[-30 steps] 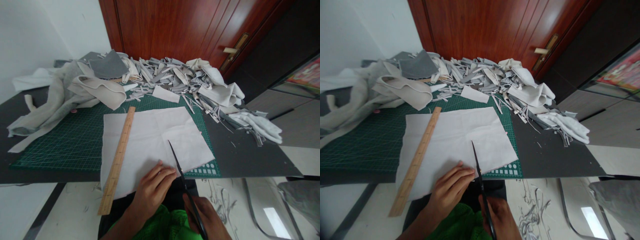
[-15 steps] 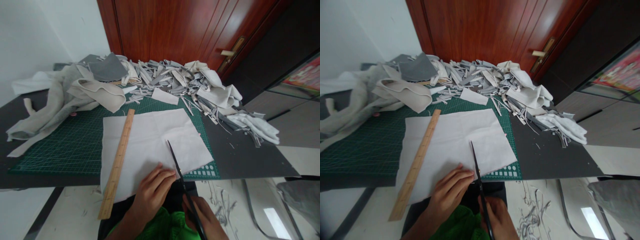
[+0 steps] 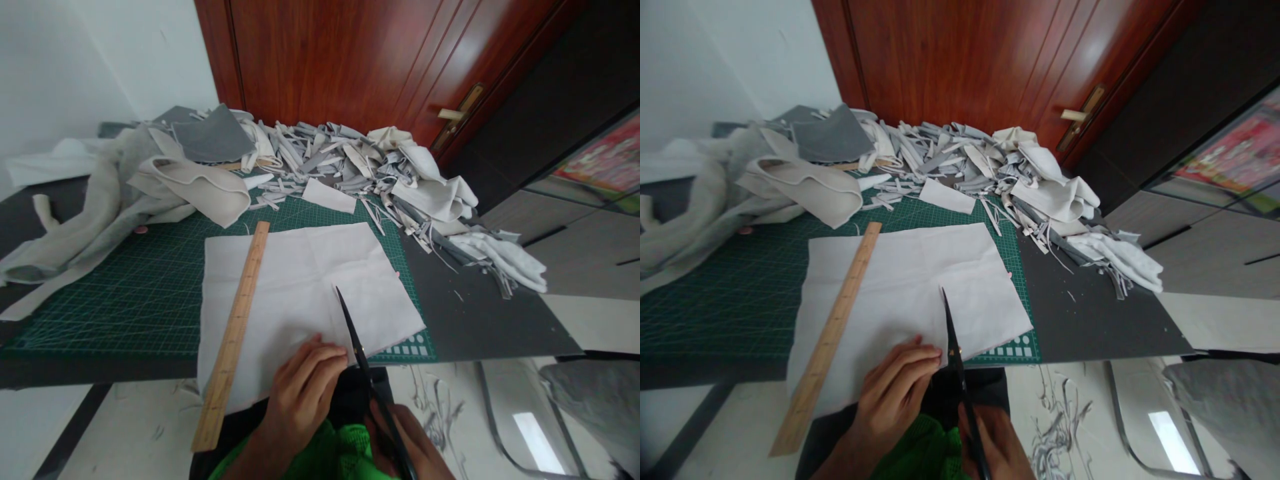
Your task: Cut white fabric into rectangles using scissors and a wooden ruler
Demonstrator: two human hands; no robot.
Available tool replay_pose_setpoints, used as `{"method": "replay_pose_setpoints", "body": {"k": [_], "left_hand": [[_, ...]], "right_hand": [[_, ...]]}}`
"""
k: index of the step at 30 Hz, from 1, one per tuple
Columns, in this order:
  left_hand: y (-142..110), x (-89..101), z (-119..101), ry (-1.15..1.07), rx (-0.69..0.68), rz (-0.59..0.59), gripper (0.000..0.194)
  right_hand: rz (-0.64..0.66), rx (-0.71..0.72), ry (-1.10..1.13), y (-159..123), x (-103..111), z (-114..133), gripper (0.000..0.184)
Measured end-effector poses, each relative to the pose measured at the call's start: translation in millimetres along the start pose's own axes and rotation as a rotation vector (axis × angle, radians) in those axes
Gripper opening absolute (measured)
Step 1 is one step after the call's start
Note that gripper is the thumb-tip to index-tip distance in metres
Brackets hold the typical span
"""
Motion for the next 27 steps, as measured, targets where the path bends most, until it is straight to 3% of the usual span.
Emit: {"method": "replay_pose_setpoints", "body": {"k": [8,14,19,27], "left_hand": [[-3,-0.4,-2,-0.026,-0.018,0.012,0.019],[-5,-1.2,-3,-0.053,-0.016,0.016,0.019],[-5,-1.0,-1,-0.06,-0.003,0.024,0.022],[-6,-0.8,-1,-0.046,-0.022,0.012,0.02]], "right_hand": [[-0.042,-0.057,0.096,18,-12,-1,0.08],[-0.055,0.029,-0.039,31,-6,-3,0.077],[-0.022,0.023,-0.064,30,1,4,0.083],[0.003,0.086,-0.066,31,-1,7,0.076]]}}
Point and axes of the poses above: each hand's wrist, its own y-axis towards the middle knuckle, its own x-axis out of the back of the hand, z = x × y, the point moved 9 cm from there along y, towards the middle knuckle, and after that the axes turned 11 degrees about -y, right-handed, at the moved point
